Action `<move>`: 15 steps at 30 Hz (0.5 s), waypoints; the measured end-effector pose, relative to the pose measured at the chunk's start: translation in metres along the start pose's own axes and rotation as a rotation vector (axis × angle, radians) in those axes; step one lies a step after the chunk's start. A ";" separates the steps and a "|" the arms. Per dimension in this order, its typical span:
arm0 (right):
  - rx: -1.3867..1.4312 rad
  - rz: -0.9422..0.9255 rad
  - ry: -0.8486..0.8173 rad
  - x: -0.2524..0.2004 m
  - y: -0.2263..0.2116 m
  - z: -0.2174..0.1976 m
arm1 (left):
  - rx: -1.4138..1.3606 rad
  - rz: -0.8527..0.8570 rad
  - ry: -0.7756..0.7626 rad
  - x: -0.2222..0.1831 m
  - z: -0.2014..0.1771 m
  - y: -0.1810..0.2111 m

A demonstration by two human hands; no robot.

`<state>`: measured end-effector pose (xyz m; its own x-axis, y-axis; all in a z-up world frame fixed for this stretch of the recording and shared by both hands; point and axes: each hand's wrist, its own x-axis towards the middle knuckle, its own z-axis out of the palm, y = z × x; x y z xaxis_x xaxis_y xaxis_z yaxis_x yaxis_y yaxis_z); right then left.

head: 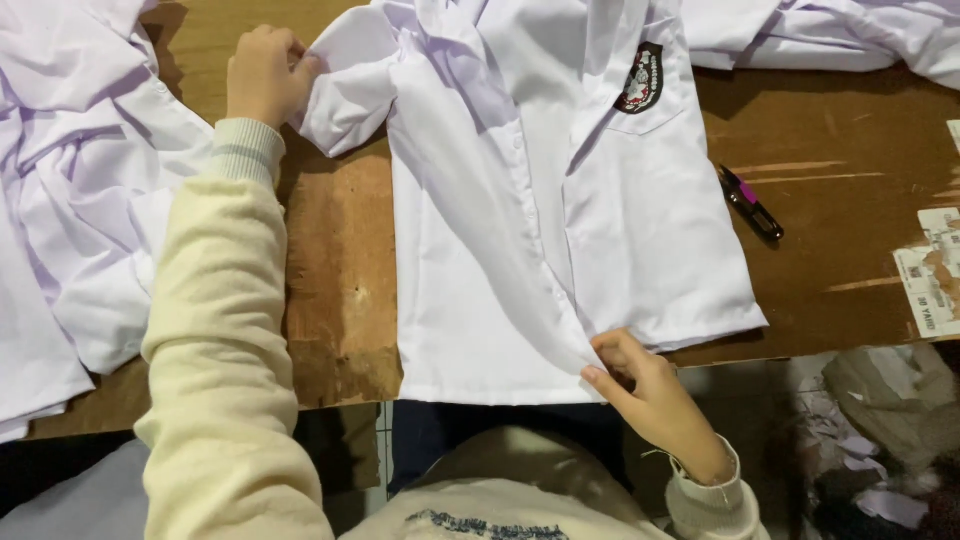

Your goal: Trimming loose threads from a white school uniform shirt using small snips as part of a quality control process.

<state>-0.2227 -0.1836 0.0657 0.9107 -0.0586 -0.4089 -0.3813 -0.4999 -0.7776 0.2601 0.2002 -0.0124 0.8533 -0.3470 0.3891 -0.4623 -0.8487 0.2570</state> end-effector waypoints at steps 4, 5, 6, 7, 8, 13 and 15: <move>0.113 -0.101 0.138 -0.011 0.030 -0.023 | -0.305 0.002 0.158 0.008 -0.036 0.001; 0.220 -0.114 0.256 -0.020 0.035 -0.033 | -0.279 0.023 0.206 0.007 -0.050 -0.004; 0.328 -0.126 0.374 -0.029 0.040 -0.042 | -0.253 0.045 0.253 0.006 -0.063 -0.010; 0.329 -0.128 0.372 -0.034 0.050 -0.049 | -0.251 0.044 0.254 -0.003 -0.093 0.004; 0.535 -0.256 0.414 -0.038 0.061 -0.056 | -0.303 -0.125 -0.038 -0.013 -0.123 0.017; 0.279 -0.126 0.248 -0.042 0.073 -0.066 | 0.187 -0.309 -0.858 -0.030 -0.152 0.048; 0.031 -0.119 -0.060 -0.022 0.073 -0.052 | 0.177 -0.348 -0.606 -0.035 -0.128 0.051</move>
<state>-0.2622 -0.2641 0.0424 0.9392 0.0517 -0.3395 -0.2763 -0.4735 -0.8363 0.1762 0.2202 0.1007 0.9515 -0.1612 -0.2620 -0.1367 -0.9846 0.1093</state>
